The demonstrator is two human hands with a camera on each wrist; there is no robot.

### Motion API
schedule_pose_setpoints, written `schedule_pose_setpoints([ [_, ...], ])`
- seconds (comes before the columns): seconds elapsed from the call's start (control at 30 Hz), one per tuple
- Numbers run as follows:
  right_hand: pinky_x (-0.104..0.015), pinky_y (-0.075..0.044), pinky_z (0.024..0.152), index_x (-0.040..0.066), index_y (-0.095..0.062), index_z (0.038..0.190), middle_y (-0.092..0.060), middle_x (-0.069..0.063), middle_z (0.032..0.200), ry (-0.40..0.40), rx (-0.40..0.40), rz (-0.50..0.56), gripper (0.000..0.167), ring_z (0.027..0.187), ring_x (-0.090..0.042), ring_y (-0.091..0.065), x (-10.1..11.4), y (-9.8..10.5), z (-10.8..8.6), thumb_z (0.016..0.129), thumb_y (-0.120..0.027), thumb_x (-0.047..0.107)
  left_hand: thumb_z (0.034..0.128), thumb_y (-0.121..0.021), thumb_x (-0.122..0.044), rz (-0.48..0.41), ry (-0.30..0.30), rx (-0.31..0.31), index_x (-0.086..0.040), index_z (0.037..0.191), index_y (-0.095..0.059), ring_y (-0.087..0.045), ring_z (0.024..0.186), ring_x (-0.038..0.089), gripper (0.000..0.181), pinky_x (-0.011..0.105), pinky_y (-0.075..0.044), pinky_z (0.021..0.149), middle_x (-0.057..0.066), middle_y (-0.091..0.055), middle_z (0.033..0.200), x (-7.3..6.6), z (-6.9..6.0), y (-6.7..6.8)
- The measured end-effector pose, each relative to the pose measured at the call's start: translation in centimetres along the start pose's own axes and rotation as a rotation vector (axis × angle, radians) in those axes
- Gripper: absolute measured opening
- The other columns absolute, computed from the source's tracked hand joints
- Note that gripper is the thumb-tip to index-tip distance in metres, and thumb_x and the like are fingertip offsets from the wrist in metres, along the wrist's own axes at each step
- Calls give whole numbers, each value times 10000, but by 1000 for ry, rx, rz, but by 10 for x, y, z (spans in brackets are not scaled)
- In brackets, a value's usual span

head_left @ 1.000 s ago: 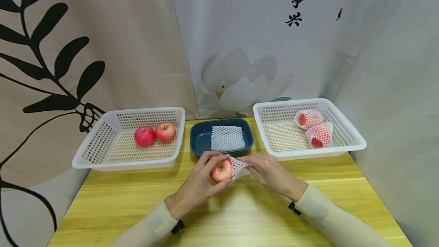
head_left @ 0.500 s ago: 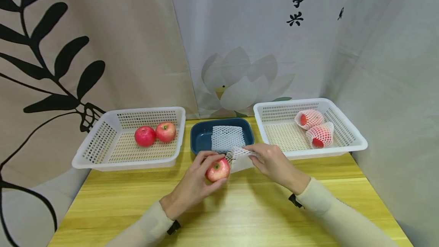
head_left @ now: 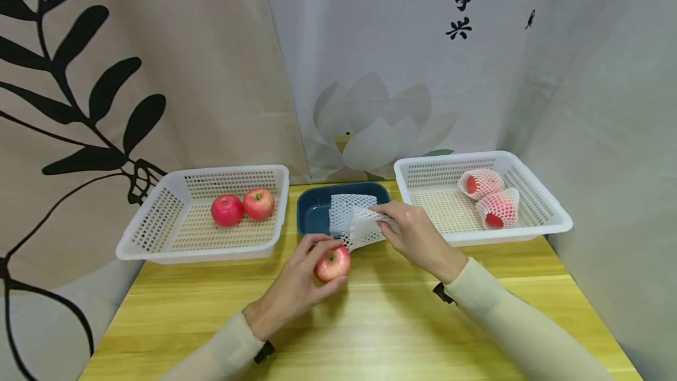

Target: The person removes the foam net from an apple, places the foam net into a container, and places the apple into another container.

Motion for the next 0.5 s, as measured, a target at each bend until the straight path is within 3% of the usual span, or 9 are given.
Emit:
schedule_pose_setpoints([
  [0.23, -403, -692, 733, -26, -832, 1238, -865, -172, 1129, -20, -27, -4, 226, 895, -265, -822, 2, -4, 19, 1013, -858, -26, 975, -988, -283, -17, 51, 10, -173, 1588, -686, -692, 1384, 242, 693, 375, -688, 1099, 63, -587, 1560, 4, -3, 3],
  [0.5, -405, -693, 764, 10, -832, 1215, -845, -156, 1124, -61, -11, 4, 177, 919, -281, -812, 1, -17, 39, 1040, -829, -14, 972, -991, -304, -3, 46, -1, -187, 1578, -694, -692, 1378, 225, 684, 375, -688, 1102, 61, -598, 1553, 6, -4, 4],
])
Point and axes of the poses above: each hand's wrist, its own z-axis towards the middle knuckle, its own y-axis out of the back of the hand, x = y × z, the point moved 4 cm from there along z, towards the middle knuckle
